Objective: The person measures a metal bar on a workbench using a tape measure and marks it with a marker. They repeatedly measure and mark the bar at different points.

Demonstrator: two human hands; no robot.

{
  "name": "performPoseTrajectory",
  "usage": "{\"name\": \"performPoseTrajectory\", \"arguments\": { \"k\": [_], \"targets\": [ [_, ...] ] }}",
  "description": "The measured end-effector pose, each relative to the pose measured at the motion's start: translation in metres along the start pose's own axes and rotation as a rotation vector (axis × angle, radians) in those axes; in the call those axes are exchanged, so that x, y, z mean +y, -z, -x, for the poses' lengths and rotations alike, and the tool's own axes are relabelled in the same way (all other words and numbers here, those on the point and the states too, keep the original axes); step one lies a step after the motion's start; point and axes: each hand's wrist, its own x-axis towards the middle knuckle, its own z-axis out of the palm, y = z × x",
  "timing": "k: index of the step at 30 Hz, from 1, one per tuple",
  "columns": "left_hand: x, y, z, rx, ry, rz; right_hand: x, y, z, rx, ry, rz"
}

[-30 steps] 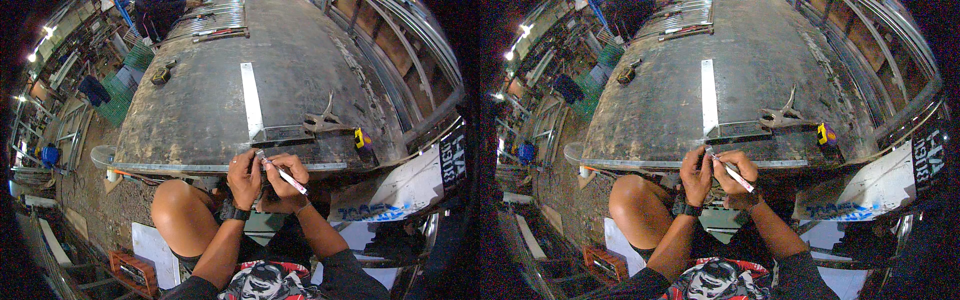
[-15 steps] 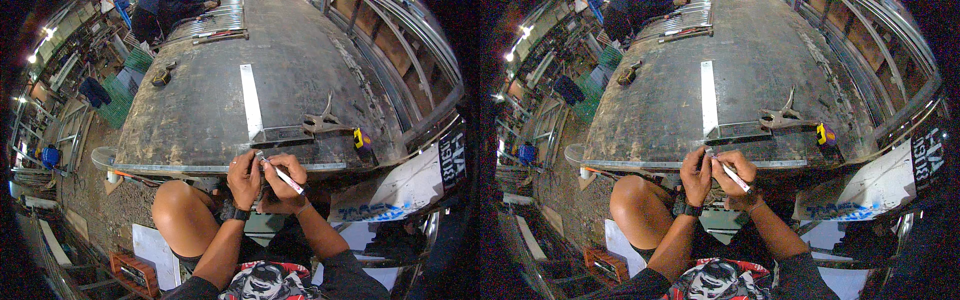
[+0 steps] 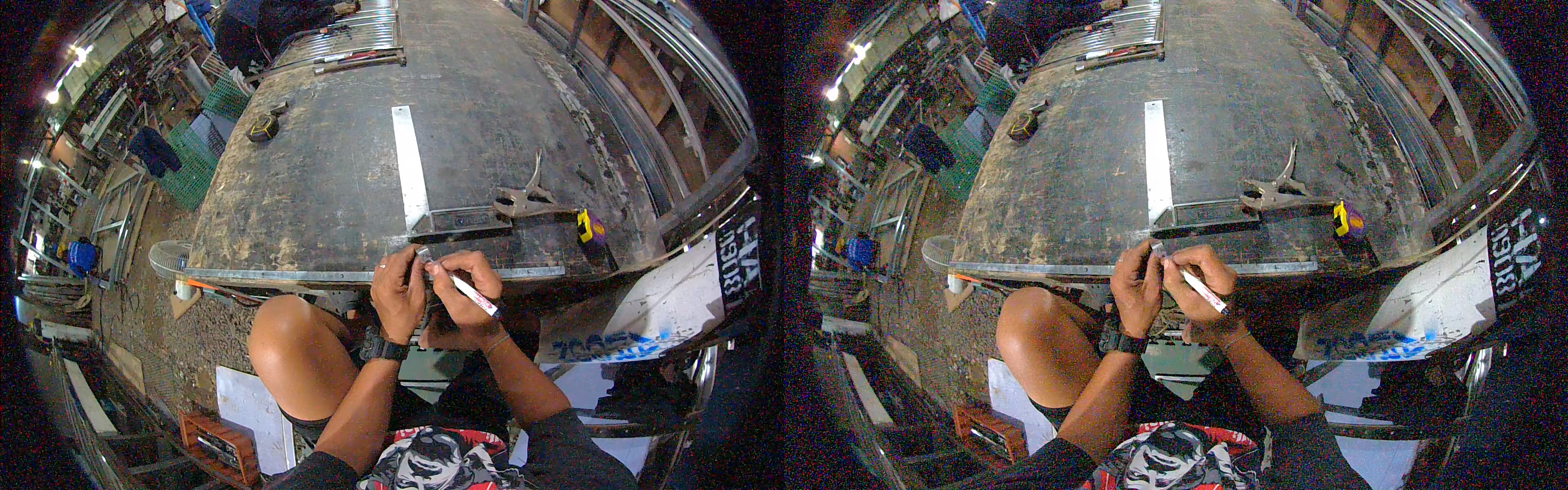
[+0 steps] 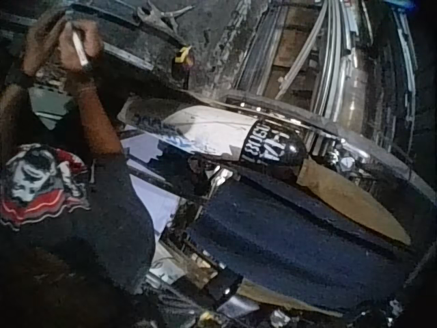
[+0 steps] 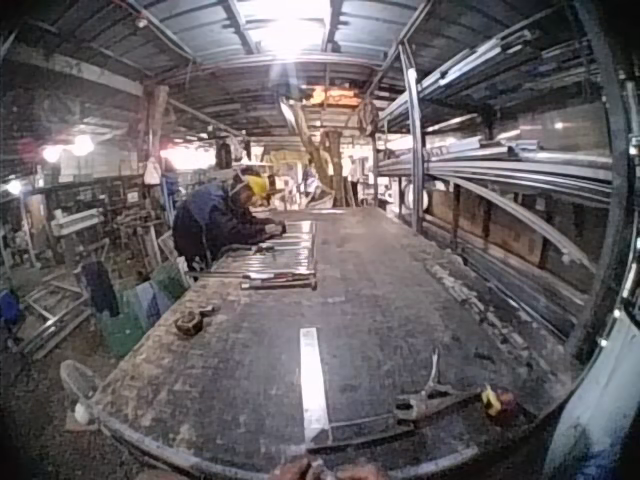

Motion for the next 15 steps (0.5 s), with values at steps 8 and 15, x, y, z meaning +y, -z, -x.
{"name": "performPoseTrajectory", "arguments": {
  "k": [8, 15],
  "targets": [
    [0.000, 0.000, -0.001, 0.005, -0.018, -0.008, -0.009, 0.004, 0.004, -0.058, -0.135, -0.087],
    [0.002, 0.001, -0.001, -0.006, 0.004, -0.026, -0.012, 0.006, 0.001, -0.088, -0.135, -0.026]
  ]
}}
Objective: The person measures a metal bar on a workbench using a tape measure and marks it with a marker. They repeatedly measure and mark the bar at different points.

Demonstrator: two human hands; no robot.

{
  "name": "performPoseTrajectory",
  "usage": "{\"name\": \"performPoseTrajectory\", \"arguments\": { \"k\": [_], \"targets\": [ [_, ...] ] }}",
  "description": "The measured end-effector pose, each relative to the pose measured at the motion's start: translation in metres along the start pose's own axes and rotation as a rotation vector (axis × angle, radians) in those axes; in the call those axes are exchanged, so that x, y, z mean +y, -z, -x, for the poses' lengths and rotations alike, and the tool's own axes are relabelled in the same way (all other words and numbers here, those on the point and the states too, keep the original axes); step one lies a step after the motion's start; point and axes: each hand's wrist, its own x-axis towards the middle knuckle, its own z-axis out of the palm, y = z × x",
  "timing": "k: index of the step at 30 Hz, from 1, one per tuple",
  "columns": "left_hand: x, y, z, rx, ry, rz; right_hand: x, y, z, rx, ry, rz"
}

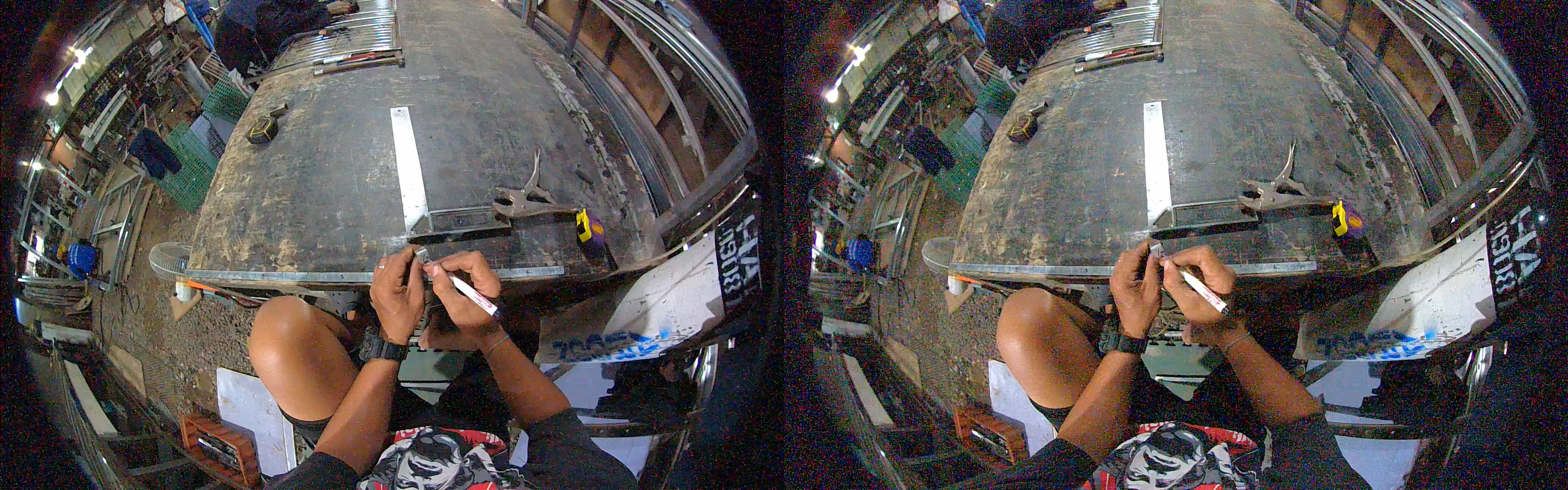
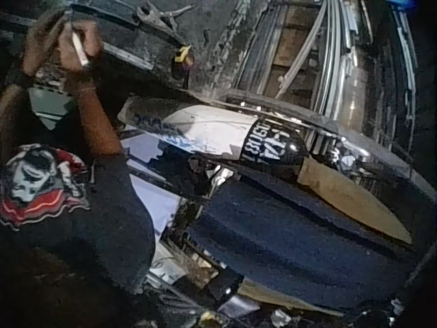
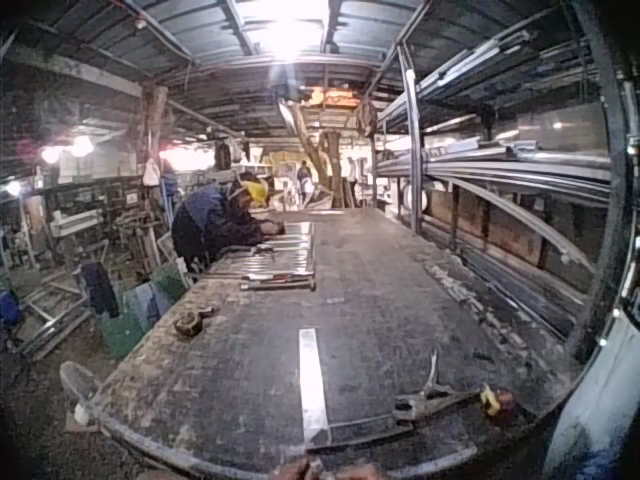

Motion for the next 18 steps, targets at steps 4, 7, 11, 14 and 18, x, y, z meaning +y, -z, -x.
{"name": "performPoseTrajectory", "arguments": {
  "k": [4, 7, 11, 14, 18],
  "targets": [
    [-0.001, -0.001, 0.000, 0.012, -0.005, 0.012, 0.000, -0.001, -0.001, 0.014, 0.006, -0.005],
    [-0.002, -0.001, -0.001, 0.018, -0.015, 0.018, 0.001, -0.001, -0.001, 0.010, 0.031, -0.001],
    [-0.002, -0.001, 0.000, 0.012, -0.007, -0.003, 0.001, -0.001, 0.001, 0.107, 0.054, -0.017],
    [-0.001, -0.002, 0.000, 0.013, 0.015, 0.004, 0.002, -0.001, 0.006, 0.243, -0.019, -0.111],
    [0.003, 0.003, -0.006, 0.021, 0.004, 0.072, 0.005, 0.008, 0.013, 0.271, -0.066, -0.082]
  ]
}}
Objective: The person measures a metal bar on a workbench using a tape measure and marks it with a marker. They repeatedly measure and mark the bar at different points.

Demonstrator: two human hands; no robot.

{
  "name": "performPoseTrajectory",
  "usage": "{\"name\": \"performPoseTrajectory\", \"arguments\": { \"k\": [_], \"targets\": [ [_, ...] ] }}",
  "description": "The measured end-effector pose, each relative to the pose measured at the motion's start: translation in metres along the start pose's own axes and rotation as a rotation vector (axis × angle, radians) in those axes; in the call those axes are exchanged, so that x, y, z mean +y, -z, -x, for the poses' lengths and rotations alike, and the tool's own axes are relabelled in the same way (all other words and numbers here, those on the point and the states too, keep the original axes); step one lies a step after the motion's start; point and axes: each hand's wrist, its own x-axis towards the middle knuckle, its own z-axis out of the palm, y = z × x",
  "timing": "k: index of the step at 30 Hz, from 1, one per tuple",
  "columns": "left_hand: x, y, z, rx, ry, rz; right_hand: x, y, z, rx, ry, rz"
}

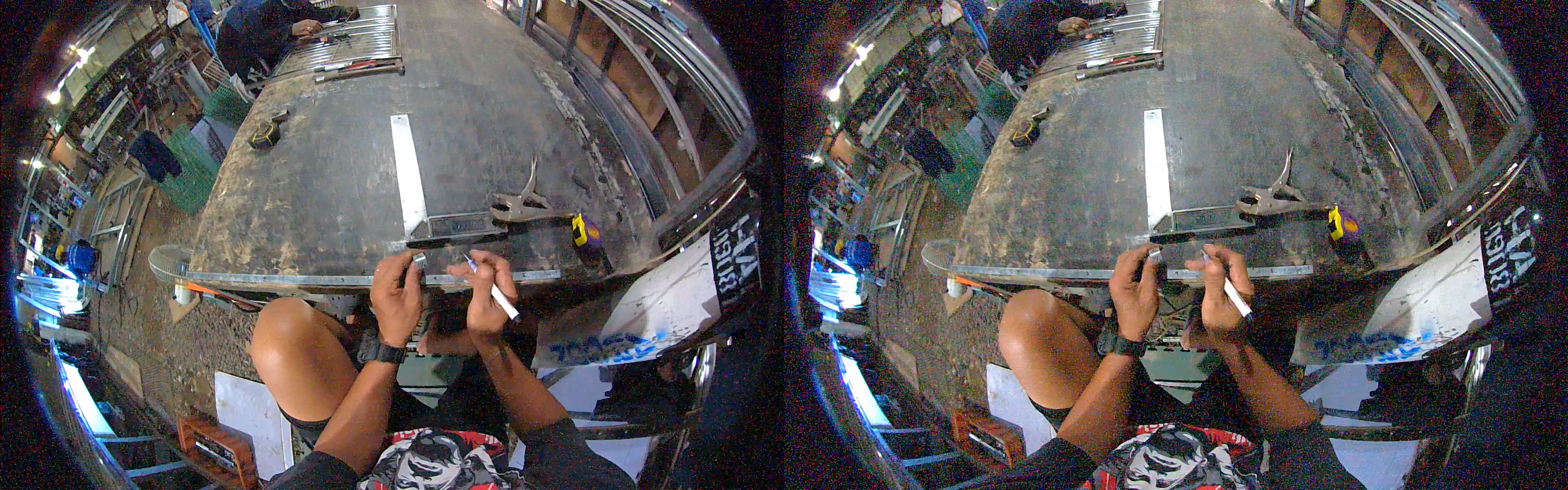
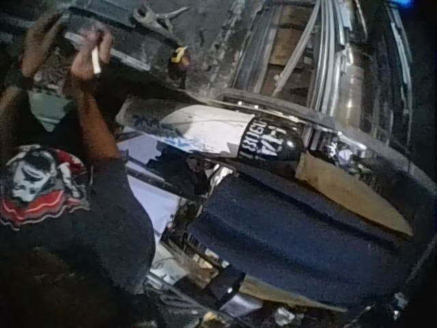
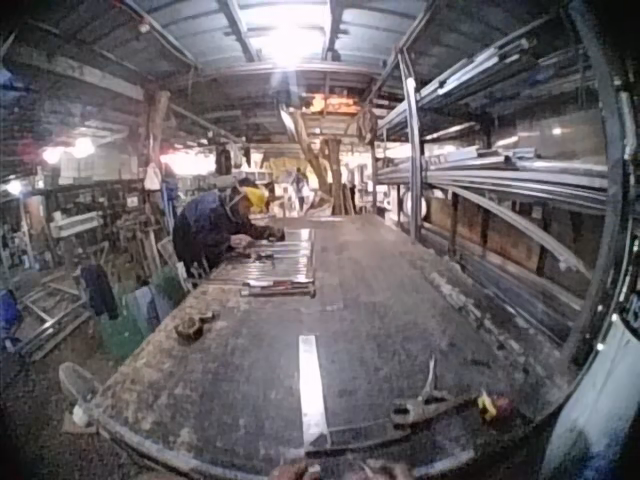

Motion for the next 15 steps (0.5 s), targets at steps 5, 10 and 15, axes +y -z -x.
{"name": "performPoseTrajectory", "arguments": {
  "k": [5, 10, 15],
  "targets": [
    [0.015, 0.013, -0.008, -0.035, 0.376, 0.432, -0.003, 0.003, -0.002, -0.105, -0.079, 0.000],
    [0.029, 0.015, -0.006, -0.086, 0.522, 0.855, -0.023, -0.003, -0.004, -0.202, -0.230, -0.278],
    [0.030, 0.019, -0.004, -0.171, 0.563, 0.947, -0.039, -0.006, -0.007, -0.148, -0.332, -0.375]
  ]
}}
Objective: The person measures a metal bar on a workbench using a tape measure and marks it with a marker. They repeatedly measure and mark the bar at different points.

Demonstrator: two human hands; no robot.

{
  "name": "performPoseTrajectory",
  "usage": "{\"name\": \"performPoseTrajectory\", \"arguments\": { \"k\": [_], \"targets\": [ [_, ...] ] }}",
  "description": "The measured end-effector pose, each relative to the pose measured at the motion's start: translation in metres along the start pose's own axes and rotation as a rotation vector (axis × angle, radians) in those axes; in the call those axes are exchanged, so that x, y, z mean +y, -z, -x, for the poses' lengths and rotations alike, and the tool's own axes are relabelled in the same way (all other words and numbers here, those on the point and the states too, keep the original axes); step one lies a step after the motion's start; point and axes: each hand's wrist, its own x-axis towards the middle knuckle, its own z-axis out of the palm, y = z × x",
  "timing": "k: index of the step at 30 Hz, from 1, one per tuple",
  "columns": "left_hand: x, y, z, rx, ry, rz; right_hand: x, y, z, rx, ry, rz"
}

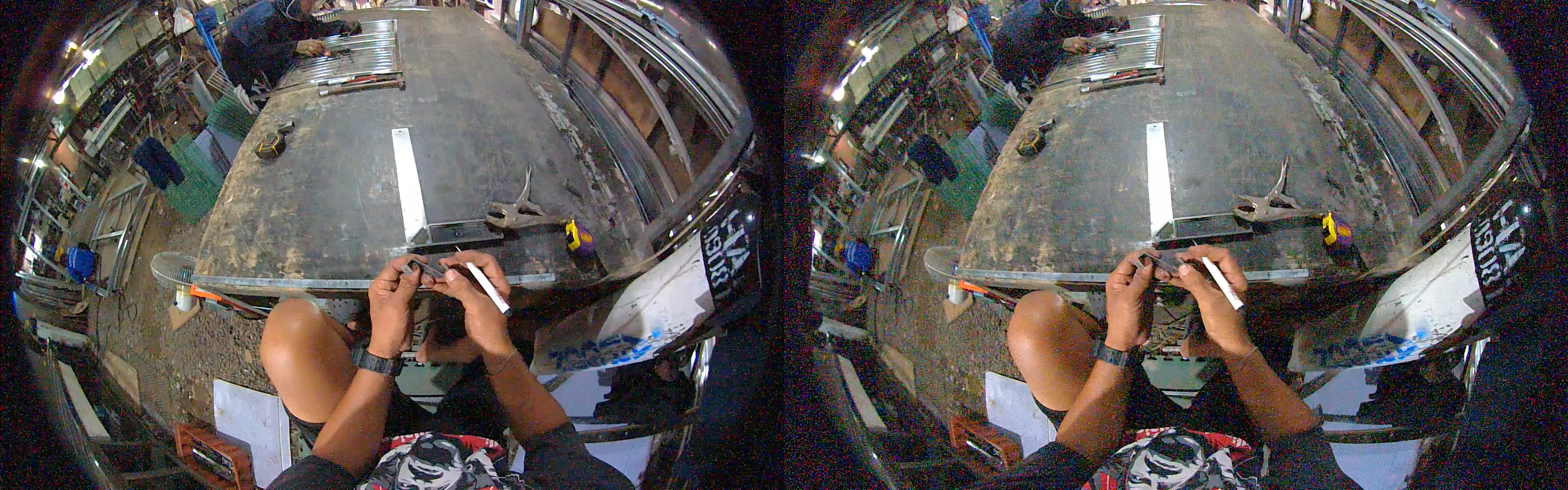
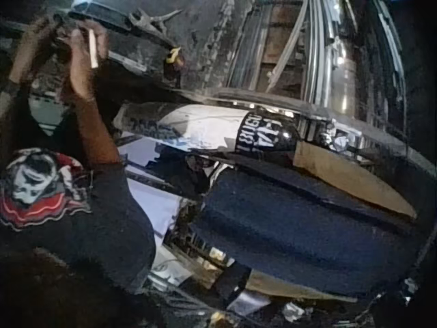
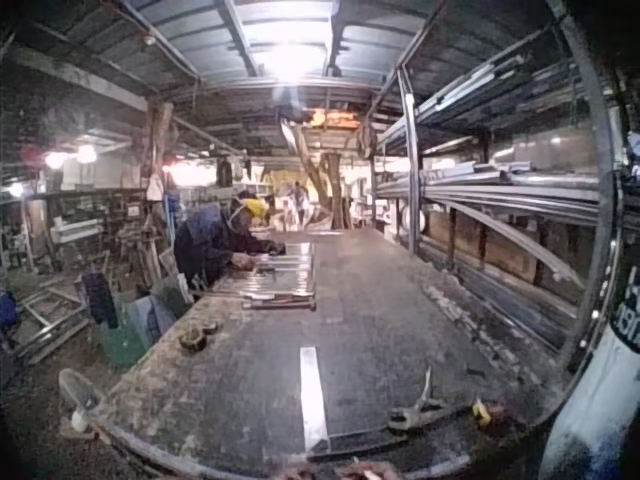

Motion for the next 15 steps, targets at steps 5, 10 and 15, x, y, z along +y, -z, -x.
{"name": "performPoseTrajectory", "arguments": {
  "k": [5, 10, 15],
  "targets": [
    [0.003, -0.001, 0.003, -0.013, -0.037, -0.104, -0.010, 0.002, 0.001, 0.028, 0.062, 0.009],
    [0.008, 0.003, 0.004, -0.020, -0.093, -0.213, -0.013, 0.007, -0.002, 0.075, 0.064, -0.025],
    [0.009, 0.004, 0.002, 0.037, -0.112, -0.379, 0.000, 0.016, -0.009, 0.051, 0.189, 0.085]
  ]
}}
